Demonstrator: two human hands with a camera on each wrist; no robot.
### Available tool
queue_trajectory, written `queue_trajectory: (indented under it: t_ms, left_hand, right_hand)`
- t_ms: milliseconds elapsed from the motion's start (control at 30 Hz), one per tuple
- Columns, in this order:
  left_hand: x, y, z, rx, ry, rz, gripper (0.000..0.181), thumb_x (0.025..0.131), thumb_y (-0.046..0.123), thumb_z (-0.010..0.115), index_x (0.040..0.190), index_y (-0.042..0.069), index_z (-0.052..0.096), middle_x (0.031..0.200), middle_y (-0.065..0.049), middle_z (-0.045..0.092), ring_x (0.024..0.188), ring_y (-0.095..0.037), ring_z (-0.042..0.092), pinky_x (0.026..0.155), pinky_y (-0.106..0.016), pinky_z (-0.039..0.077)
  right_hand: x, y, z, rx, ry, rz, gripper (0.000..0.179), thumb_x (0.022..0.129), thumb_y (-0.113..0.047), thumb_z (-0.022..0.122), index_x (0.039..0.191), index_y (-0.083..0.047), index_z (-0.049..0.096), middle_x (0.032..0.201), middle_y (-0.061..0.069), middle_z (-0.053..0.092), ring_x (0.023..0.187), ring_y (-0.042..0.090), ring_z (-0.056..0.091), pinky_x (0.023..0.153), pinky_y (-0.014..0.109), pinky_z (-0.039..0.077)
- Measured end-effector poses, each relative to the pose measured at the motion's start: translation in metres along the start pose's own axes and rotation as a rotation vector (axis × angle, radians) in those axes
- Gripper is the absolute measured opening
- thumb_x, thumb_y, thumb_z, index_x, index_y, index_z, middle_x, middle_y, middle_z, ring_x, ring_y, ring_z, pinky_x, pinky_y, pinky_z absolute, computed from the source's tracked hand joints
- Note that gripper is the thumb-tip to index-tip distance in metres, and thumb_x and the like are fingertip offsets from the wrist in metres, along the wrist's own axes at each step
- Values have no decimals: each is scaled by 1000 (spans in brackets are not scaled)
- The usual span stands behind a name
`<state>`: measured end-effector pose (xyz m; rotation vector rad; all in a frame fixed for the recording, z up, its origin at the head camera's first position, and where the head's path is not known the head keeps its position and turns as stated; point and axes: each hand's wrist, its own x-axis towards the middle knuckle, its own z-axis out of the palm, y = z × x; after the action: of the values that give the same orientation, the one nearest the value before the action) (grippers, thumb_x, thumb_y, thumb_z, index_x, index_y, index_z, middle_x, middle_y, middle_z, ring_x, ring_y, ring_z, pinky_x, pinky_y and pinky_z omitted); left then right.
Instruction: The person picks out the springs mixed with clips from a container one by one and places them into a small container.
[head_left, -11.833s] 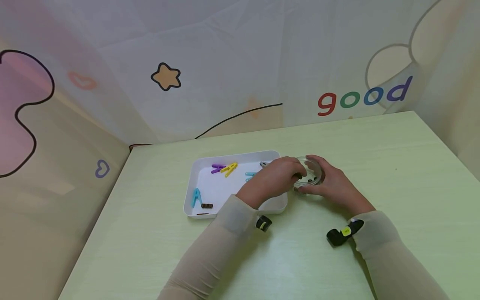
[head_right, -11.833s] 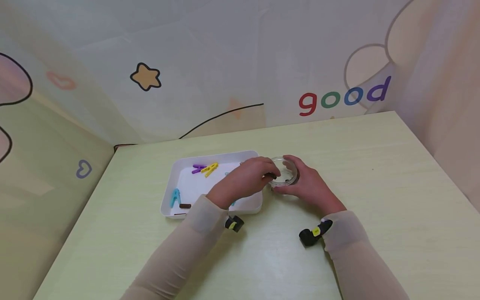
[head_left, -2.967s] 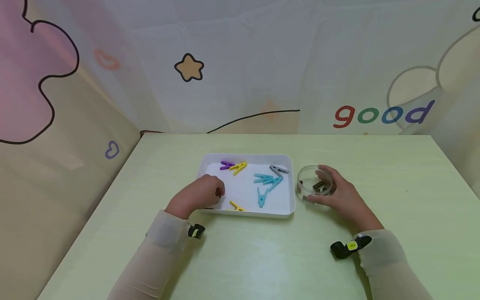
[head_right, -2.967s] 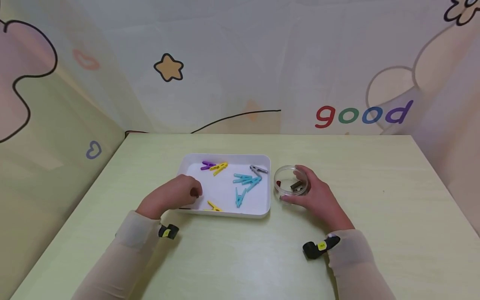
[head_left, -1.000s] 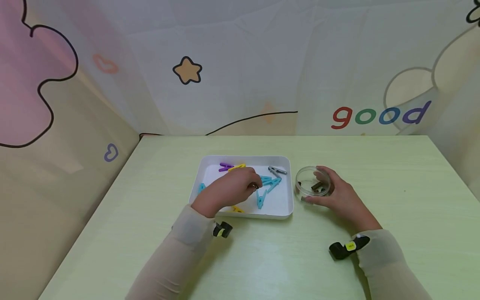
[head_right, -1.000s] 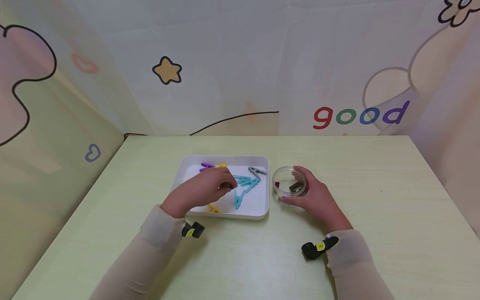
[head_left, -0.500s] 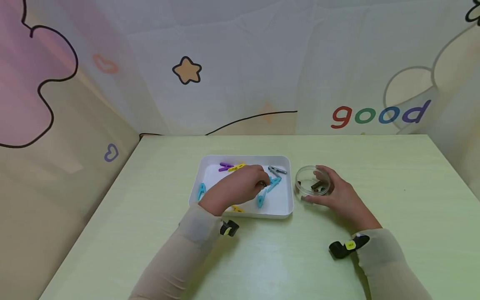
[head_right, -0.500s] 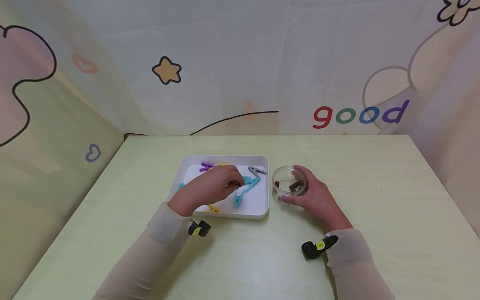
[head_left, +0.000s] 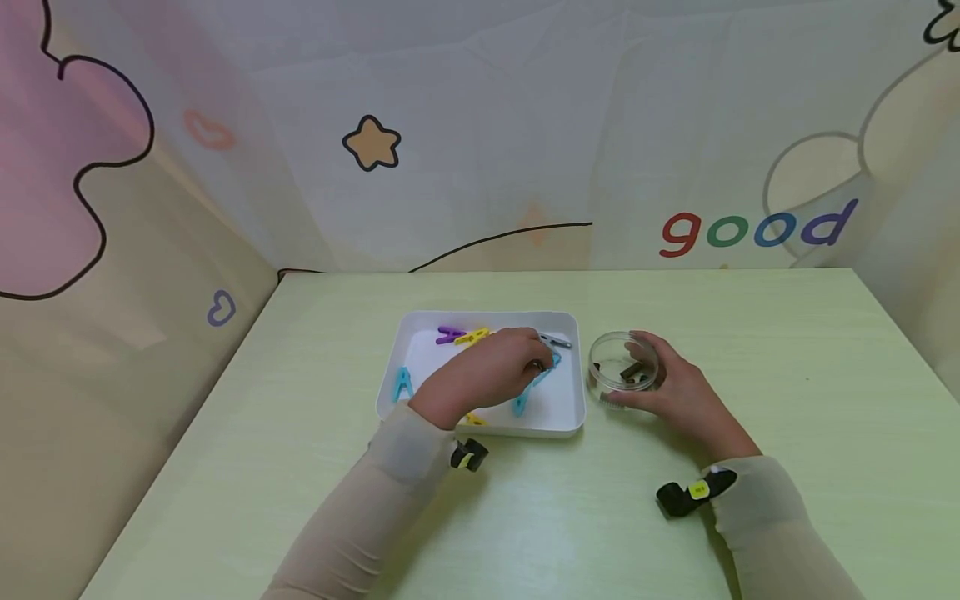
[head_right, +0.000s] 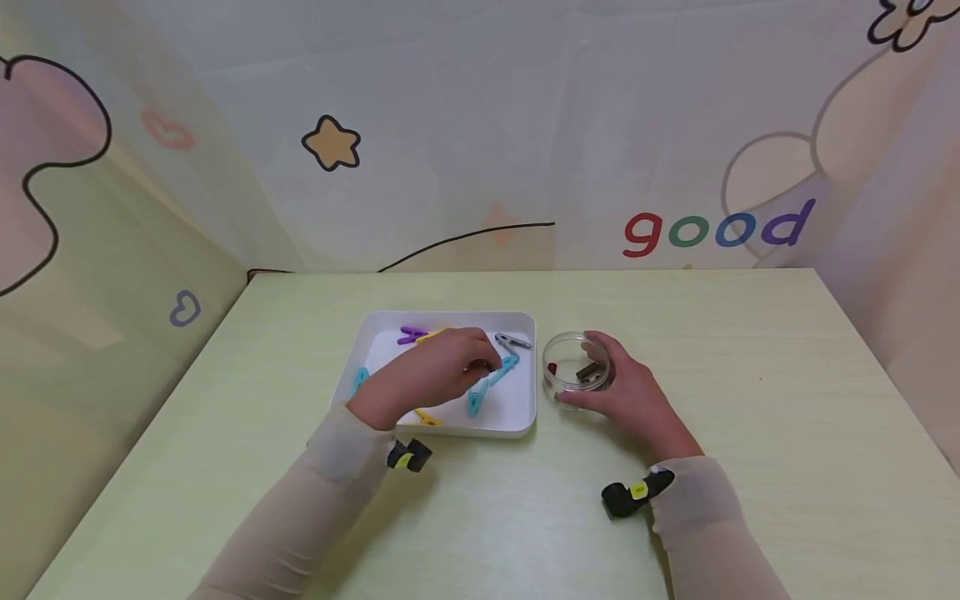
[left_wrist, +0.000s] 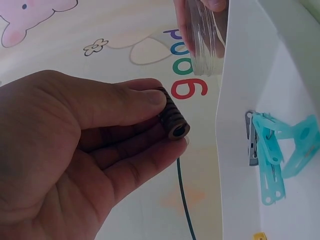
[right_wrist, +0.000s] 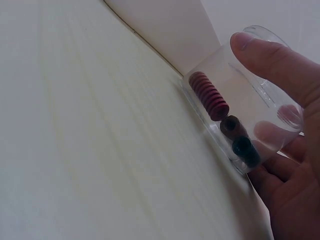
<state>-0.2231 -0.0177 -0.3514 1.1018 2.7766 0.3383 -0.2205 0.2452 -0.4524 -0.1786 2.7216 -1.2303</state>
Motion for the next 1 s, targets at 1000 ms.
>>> queue_trajectory:
  t_ms: [1000]
  left_hand:
    - [24,21,2,-3,40,92,21,91,13,52,105,16,67,98,4,59,91,-7,54,86,-18,46]
  right_hand:
    - [0,4,1,-8,18,-20,101,63,-61,70,143,-35,15,145,-1,36,134,29,29,102,58,28]
